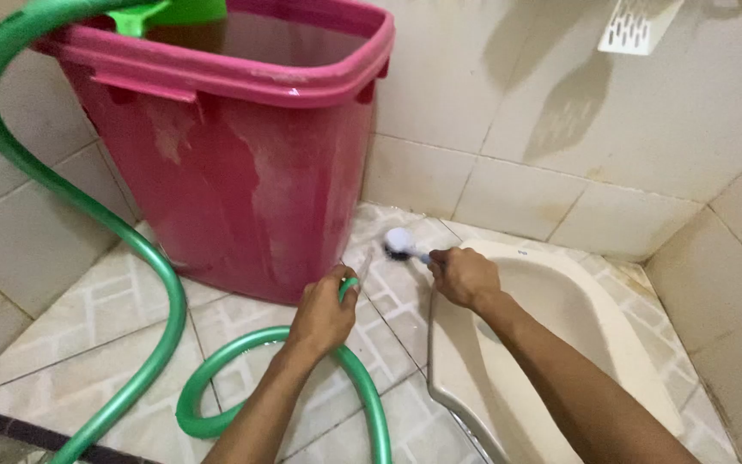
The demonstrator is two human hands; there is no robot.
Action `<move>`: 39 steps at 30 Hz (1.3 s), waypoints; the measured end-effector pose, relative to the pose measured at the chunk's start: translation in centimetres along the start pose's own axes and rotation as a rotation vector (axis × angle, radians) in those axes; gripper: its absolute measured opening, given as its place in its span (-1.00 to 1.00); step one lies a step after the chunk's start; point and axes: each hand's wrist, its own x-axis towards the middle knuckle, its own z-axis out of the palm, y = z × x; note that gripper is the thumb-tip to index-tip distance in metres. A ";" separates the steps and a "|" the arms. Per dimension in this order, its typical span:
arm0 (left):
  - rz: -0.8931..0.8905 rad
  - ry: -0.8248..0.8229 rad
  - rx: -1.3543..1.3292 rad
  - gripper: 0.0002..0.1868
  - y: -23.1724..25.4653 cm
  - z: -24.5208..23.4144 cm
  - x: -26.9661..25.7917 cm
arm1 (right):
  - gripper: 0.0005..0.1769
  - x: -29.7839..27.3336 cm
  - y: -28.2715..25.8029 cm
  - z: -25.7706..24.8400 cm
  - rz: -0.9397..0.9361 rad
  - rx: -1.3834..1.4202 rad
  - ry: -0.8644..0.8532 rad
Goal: Scrubbing the floor tiles and base of a squat toilet using a brush and cleaning solution.
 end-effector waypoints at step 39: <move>-0.048 -0.024 0.039 -0.75 2.4 0.0 -1.7 | -0.58 -0.7 -0.2 1.4 -0.224 0.156 0.045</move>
